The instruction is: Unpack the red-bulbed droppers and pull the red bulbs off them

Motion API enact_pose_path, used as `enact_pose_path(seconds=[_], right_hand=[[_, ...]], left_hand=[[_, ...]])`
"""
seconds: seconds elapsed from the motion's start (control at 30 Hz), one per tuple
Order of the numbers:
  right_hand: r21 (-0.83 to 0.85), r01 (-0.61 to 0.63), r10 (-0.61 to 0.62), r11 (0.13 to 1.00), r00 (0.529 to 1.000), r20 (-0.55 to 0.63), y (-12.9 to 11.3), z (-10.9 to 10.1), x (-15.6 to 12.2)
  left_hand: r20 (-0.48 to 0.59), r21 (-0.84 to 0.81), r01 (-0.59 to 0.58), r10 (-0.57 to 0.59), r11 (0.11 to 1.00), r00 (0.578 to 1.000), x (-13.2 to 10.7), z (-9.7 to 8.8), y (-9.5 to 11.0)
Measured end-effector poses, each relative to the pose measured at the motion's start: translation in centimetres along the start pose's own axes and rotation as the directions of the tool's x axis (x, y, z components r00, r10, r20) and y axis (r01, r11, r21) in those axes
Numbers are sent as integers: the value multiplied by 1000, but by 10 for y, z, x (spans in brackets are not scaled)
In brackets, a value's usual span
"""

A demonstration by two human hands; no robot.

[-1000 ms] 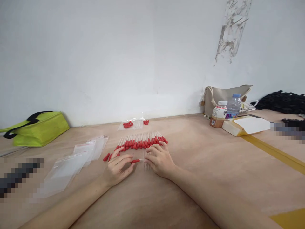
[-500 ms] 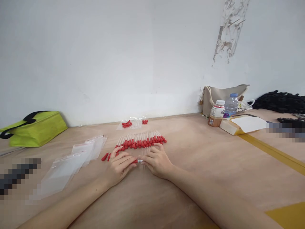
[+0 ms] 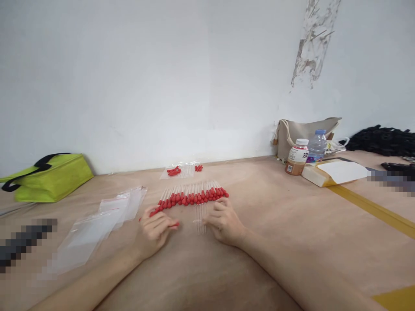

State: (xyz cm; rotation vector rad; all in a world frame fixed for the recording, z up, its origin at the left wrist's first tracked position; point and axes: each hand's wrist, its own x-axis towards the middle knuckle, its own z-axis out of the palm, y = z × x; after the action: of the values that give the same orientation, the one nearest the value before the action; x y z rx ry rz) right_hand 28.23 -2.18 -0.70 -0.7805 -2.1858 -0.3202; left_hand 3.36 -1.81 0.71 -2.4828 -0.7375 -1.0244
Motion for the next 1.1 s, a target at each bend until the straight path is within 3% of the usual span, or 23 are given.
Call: enact_pose_path(seconds=[0.1,0.2,0.33,0.4,0.47,0.63,0.77,0.9,1.1], right_hand=[[7,-158,158,987,987,-24,6,-1,-1],[32,-260,260,965,966,0,9,2,-1],[-46,-346,347,937,937,38,12,5,-4],[-136,-340,349,931,936,46,13,4,-4],[-205,-317,333,926,942,48,13,3,-4],[-258,-310,345,915,933,103,6,3,-1],[-279,-330,381,902,912,153,-1,7,0],[-274,-339,384,900,914,129,-5,10,2],[-278,-300,339,913,935,104,-9,8,5]], left_hand=[[-12,-67,140,-141,988,990,-9,-11,-18],[1,-137,390,-393,911,919,-9,-16,-32],[113,-66,691,-682,720,722,4,-29,-50],[237,-22,785,-760,619,605,10,-40,-60],[304,18,828,-792,561,530,13,-51,-68],[303,90,827,-806,555,508,3,-51,-81],[395,41,842,-783,537,480,-11,-35,-87],[460,14,853,-761,522,458,-14,-31,-89],[352,112,848,-819,518,454,-11,-35,-90]])
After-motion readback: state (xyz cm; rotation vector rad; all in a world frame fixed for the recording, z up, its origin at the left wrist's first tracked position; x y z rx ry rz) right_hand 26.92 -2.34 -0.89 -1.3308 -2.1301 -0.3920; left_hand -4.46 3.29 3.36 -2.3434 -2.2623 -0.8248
